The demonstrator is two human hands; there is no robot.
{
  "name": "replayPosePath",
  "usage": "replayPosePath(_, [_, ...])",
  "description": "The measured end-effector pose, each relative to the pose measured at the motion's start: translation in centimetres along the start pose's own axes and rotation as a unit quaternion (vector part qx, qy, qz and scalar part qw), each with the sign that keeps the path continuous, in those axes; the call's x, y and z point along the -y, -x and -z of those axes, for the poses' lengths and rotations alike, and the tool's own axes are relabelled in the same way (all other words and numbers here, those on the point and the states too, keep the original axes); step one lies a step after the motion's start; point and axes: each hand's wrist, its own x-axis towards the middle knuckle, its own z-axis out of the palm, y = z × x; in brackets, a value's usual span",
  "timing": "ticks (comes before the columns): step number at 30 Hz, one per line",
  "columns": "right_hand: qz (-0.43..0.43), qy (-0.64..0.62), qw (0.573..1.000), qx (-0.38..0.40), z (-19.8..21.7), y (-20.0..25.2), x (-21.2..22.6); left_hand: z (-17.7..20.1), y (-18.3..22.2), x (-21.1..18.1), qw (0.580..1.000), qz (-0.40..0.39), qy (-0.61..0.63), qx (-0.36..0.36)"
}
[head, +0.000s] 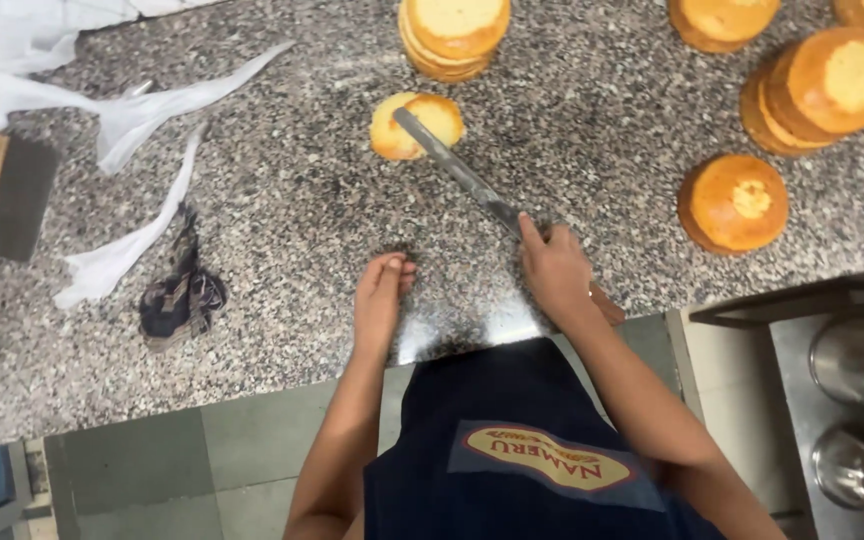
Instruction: Slicing small round sponge cakes horizontally using a long serrated bread knife in a bakery kitchen.
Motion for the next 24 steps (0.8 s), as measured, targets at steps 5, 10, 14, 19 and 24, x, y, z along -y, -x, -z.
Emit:
replayPosePath(5, [-0.023, -0.02, 0.997, 0.076, 0.0, 0.7, -0.4, 1.6, 3.5, -0.4, 0.964, -0.145, -0.209, -0.081])
replayPosePath(10, [-0.011, -0.186, 0.971, 0.153, 1.1, 4.5, -2.0, 2.7, 3.8, 0.5, 0.965, -0.11, -0.198, -0.131])
replayPosePath(14, [-0.009, -0.212, 0.959, 0.187, 3.6, 7.0, -2.0, 3.8, 2.5, -0.1, 0.961, -0.088, -0.201, -0.168])
replayPosePath(19, [0.104, -0.193, 0.938, 0.269, 5.8, 9.0, -3.4, 5.7, 0.8, -0.6, 0.957, -0.169, -0.138, -0.192])
replayPosePath(24, [0.098, -0.17, 0.932, 0.305, 7.1, 10.2, -6.8, 5.9, 0.9, -0.7, 0.964, -0.16, -0.071, -0.202])
